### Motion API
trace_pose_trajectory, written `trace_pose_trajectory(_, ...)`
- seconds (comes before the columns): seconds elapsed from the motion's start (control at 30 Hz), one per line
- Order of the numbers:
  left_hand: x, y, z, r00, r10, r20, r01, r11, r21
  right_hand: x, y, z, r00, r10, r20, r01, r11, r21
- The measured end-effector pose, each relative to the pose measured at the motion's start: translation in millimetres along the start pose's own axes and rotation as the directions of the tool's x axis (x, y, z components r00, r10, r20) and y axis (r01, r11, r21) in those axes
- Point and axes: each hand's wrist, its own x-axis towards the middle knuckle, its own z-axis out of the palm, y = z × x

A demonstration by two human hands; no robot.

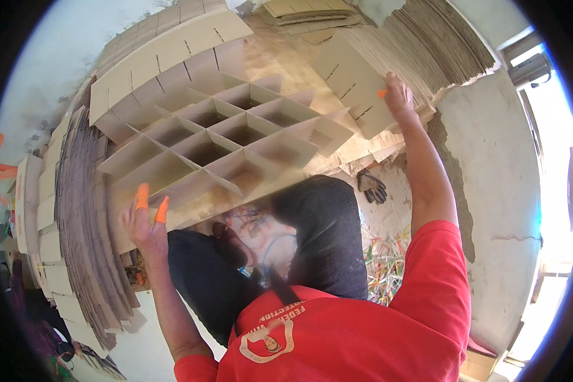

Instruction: The person sits on the floor and folds flat cardboard sheets into box shapes by hand, then stacks the assembled boxes. The person repeats this process for multiple units.

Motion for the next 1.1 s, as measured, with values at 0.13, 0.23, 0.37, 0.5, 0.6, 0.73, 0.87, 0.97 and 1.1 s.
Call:
trace_pose_trajectory(0.13, 1.1, -2.5, -2.0, 1.0, 0.014, -0.015, -0.014, 1.0, -0.009, 8.5, 14.4, 1.0, 0.997, 0.073, 0.03, -0.075, 0.995, 0.061)
trace_pose_trajectory(0.23, 2.6, -2.4, -2.2, 0.996, 0.059, -0.072, -0.058, 0.998, 0.017, 8.1, 15.3, -8.0, 0.971, 0.239, 0.003, -0.239, 0.967, 0.09)
trace_pose_trajectory(0.37, -1.3, -0.8, -10.7, 0.996, -0.086, -0.029, 0.085, 0.996, -0.035, -5.0, -49.5, -79.3, 0.896, 0.257, -0.361, -0.117, 0.923, 0.367)
trace_pose_trajectory(0.5, -9.1, -10.7, -8.2, 0.981, -0.194, -0.029, 0.187, 0.971, -0.15, -8.4, -128.3, -152.3, 0.737, 0.053, -0.674, 0.451, 0.704, 0.548)
trace_pose_trajectory(0.6, -18.8, -25.4, 6.3, 0.973, -0.229, -0.009, 0.214, 0.92, -0.329, -44.1, -206.0, -201.0, 0.852, -0.194, -0.486, 0.516, 0.466, 0.719)
trace_pose_trajectory(0.73, -9.9, -17.2, 0.3, 0.905, -0.396, 0.155, 0.419, 0.768, -0.484, -81.3, -286.1, -216.6, 0.82, -0.481, -0.31, 0.439, 0.183, 0.879)
trace_pose_trajectory(0.87, -16.3, -31.5, 9.3, 0.954, -0.292, 0.065, 0.285, 0.822, -0.493, -96.1, -335.3, -222.0, 0.769, -0.595, -0.233, 0.415, 0.187, 0.891)
trace_pose_trajectory(0.97, -13.5, -27.2, 8.5, 0.96, -0.275, 0.048, 0.263, 0.835, -0.484, -95.9, -357.1, -210.0, 0.733, -0.607, -0.309, 0.48, 0.14, 0.866)
trace_pose_trajectory(1.1, -12.7, -27.0, 10.5, 0.949, -0.308, 0.066, 0.3, 0.821, -0.487, -98.7, -375.0, -209.8, 0.733, -0.661, -0.158, 0.441, 0.285, 0.851)
